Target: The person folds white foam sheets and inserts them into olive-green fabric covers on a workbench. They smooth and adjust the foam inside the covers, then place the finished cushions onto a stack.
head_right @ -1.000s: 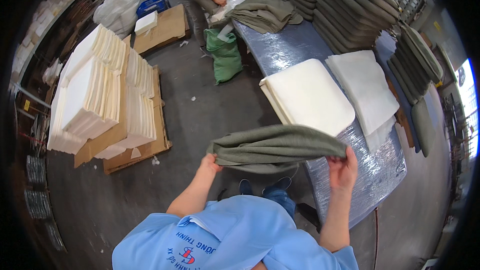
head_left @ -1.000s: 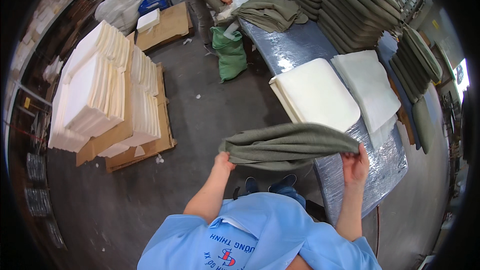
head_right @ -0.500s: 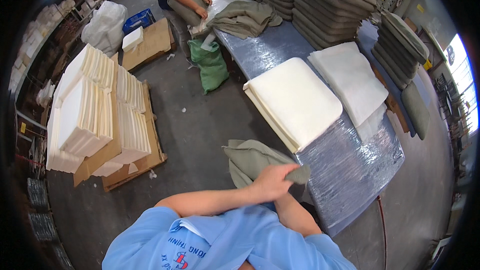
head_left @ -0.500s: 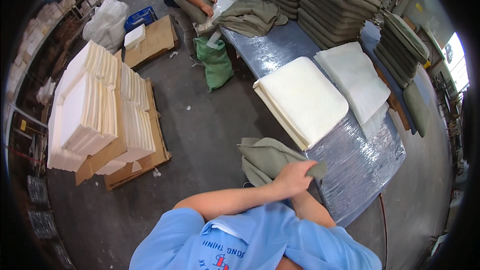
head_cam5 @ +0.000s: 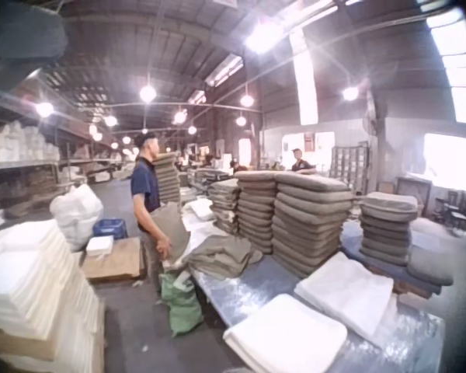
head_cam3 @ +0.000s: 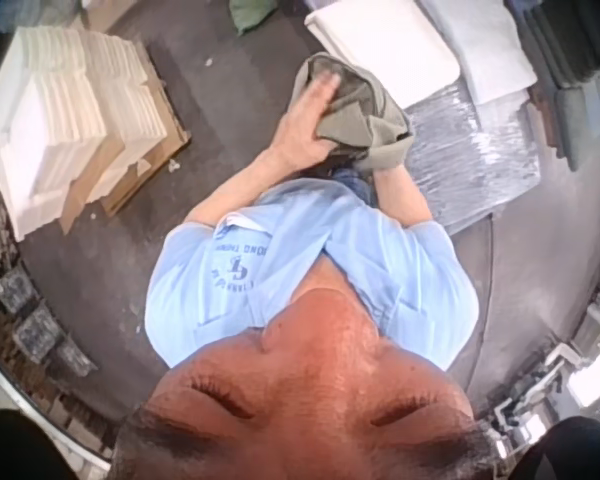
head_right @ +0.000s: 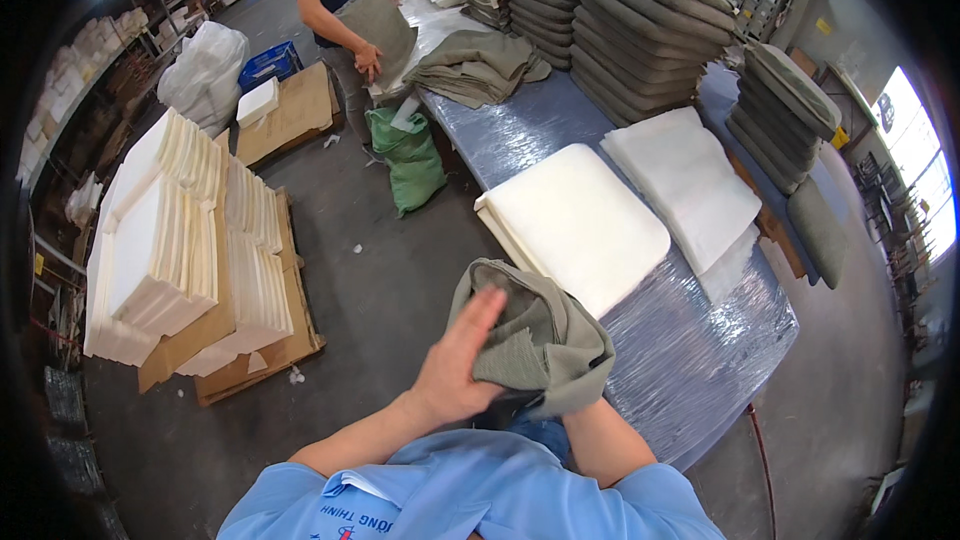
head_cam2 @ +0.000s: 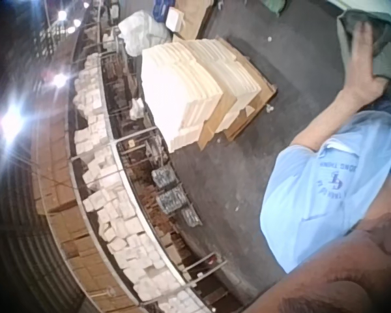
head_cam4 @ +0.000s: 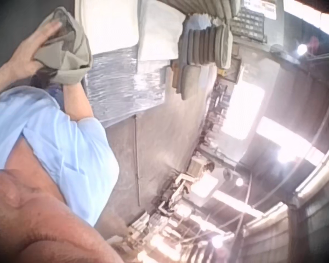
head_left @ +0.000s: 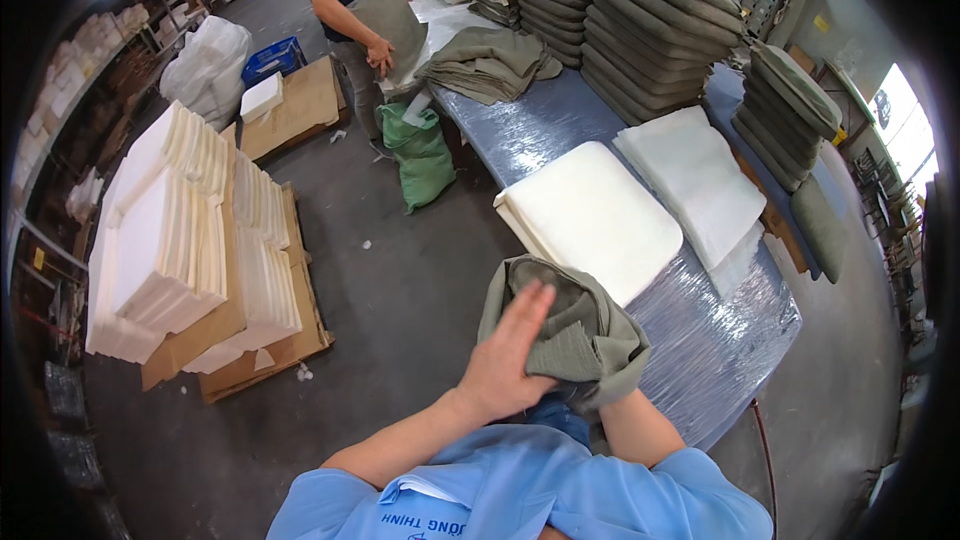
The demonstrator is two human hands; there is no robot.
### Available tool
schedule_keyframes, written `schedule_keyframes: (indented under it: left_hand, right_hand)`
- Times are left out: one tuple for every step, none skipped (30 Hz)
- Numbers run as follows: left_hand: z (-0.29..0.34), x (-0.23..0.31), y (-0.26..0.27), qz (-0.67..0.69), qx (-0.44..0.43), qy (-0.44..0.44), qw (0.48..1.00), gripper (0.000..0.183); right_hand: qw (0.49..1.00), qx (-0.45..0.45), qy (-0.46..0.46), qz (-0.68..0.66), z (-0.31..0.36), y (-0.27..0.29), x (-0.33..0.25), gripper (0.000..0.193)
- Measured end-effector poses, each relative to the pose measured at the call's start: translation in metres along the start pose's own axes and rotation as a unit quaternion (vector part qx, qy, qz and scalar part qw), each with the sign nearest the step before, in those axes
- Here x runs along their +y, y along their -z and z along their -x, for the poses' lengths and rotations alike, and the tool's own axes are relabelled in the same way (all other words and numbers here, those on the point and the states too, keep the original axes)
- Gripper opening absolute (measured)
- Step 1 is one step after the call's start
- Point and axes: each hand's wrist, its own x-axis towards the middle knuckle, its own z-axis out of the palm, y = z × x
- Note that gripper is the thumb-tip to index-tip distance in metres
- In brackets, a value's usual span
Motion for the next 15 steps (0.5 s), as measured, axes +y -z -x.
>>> schedule_keyframes:
  left_hand:
    - [0.003,0.000,-0.008,0.001,-0.042,-0.005,0.999,0.103]
    - [0.008,0.005,-0.018,-0.024,-0.061,-0.004,0.998,0.103]
    - [0.016,0.004,-0.029,-0.017,-0.072,0.023,0.997,0.093]
    - [0.020,0.000,-0.036,-0.009,-0.083,0.051,0.995,0.084]
    - [0.019,-0.005,-0.038,0.022,-0.092,0.060,0.994,0.074]
    - [0.019,-0.010,-0.039,0.052,-0.101,0.070,0.991,0.064]
    - [0.018,-0.010,-0.037,0.083,-0.109,0.084,0.987,0.054]
    - [0.019,-0.010,-0.034,0.056,-0.108,0.090,0.989,0.046]
    - [0.013,-0.003,-0.025,0.031,-0.110,0.093,0.989,0.039]
    - [0.008,0.001,-0.015,0.003,-0.107,0.096,0.990,0.031]
    - [0.006,0.000,-0.010,-0.038,-0.079,0.043,0.995,0.026]
    - [0.004,-0.002,-0.006,-0.016,-0.054,-0.003,0.998,0.025]
    - [0.000,-0.007,-0.004,0.005,-0.028,-0.049,0.998,0.024]
    - [-0.002,-0.014,-0.003,0.028,-0.003,-0.094,0.995,0.023]
    - [-0.003,-0.020,-0.005,0.130,-0.069,-0.079,0.986,0.016]
  right_hand:
    - [1.000,-0.005,0.003,0.001,0.005,-0.003,-0.003,0.040]
    - [1.000,-0.010,0.007,-0.002,0.011,-0.006,-0.007,0.040]
    - [1.000,-0.011,0.011,-0.002,0.017,-0.008,-0.010,0.040]
    - [1.000,-0.015,0.018,-0.004,0.022,-0.011,-0.014,0.040]
    - [1.000,-0.012,0.022,-0.003,0.025,-0.011,-0.016,0.041]
    - [0.999,-0.012,0.030,-0.003,0.028,-0.012,-0.020,0.041]
    - [0.999,-0.012,0.033,-0.009,0.031,-0.013,-0.022,0.041]
    - [0.999,-0.011,0.037,-0.011,0.032,-0.016,-0.023,0.041]
    - [0.999,-0.006,0.041,-0.012,0.034,-0.017,-0.023,0.041]
    - [0.999,-0.005,0.042,-0.012,0.033,-0.022,-0.024,0.042]
    - [0.999,-0.005,0.043,-0.012,0.036,-0.027,-0.027,0.042]
    - [0.999,-0.006,0.040,-0.009,0.038,-0.030,-0.027,0.042]
    - [1.000,-0.009,0.025,0.004,0.038,-0.023,-0.023,0.042]
    - [1.000,-0.012,0.005,0.026,0.039,-0.007,-0.017,0.043]
    - [0.995,-0.027,-0.032,0.089,0.039,0.032,-0.005,0.054]
